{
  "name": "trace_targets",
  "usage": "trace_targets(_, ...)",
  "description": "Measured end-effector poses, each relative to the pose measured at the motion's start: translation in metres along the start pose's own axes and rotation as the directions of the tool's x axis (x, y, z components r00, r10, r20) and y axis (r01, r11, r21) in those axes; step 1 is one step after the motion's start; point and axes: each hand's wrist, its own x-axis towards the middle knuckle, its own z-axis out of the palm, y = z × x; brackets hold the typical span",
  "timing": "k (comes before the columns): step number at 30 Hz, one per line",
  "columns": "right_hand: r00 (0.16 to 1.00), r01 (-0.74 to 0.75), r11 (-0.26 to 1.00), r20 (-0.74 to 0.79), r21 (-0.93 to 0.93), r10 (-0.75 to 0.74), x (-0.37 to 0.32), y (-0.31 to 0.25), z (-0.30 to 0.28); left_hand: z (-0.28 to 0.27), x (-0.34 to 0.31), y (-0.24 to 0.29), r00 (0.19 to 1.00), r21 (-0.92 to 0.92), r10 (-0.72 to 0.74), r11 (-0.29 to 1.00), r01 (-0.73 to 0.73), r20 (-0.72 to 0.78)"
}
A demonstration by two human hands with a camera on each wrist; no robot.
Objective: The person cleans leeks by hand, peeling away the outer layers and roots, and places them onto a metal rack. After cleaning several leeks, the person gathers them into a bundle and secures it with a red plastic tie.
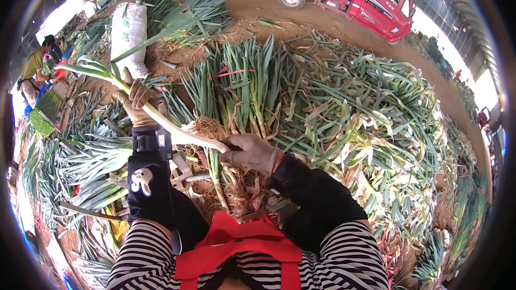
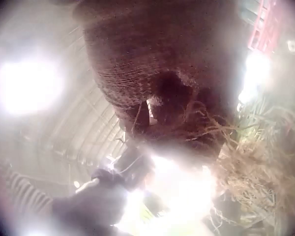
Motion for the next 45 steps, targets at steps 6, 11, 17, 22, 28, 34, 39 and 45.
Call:
trace_targets(6, 0.787, 0.029, 0.452, -0.259, -0.892, -0.560, 0.002, -0.001, -0.001, -0.004, -0.007, -0.005, 0.595, 0.647, 0.448, 0.744, 0.165, -0.667)
trace_targets(11, 0.867, 0.170, 0.543, -0.137, -0.822, -0.479, 0.003, -0.003, -0.004, -0.031, -0.025, 0.022, 0.825, 0.425, 0.196, 0.903, 0.058, -0.529)
trace_targets(17, 0.850, 0.189, 0.581, -0.164, -0.792, -0.501, 0.009, 0.003, 0.002, -0.001, -0.013, 0.000, 0.757, 0.583, 0.330, 0.809, 0.082, -0.565)
trace_targets(22, 0.912, 0.165, 0.554, -0.088, -0.816, -0.401, 0.011, 0.014, 0.005, 0.014, -0.007, -0.017, 0.740, 0.668, 0.377, 0.732, 0.131, -0.558)
trace_targets(28, 0.940, 0.182, 0.585, -0.035, -0.790, -0.340, 0.011, 0.008, 0.011, 0.020, -0.003, -0.024, 0.741, 0.681, 0.381, 0.719, 0.139, -0.553)
trace_targets(34, 0.918, 0.359, 0.829, 0.000, -0.429, -0.397, 0.022, 0.060, 0.009, 0.019, -0.003, -0.017, 0.954, 0.408, 0.059, 0.910, 0.069, -0.293)
trace_targets(39, 0.737, 0.675, 0.635, 0.372, -0.376, -0.564, 0.020, 0.058, -0.001, 0.019, 0.000, -0.020, 0.987, 0.239, -0.120, 0.961, 0.142, -0.105)
trace_targets(45, 0.909, 0.374, 0.160, 0.327, -0.913, -0.259, 0.035, 0.126, -0.042, 0.025, -0.005, -0.027, 0.978, 0.446, 0.003, 0.890, 0.093, -0.209)
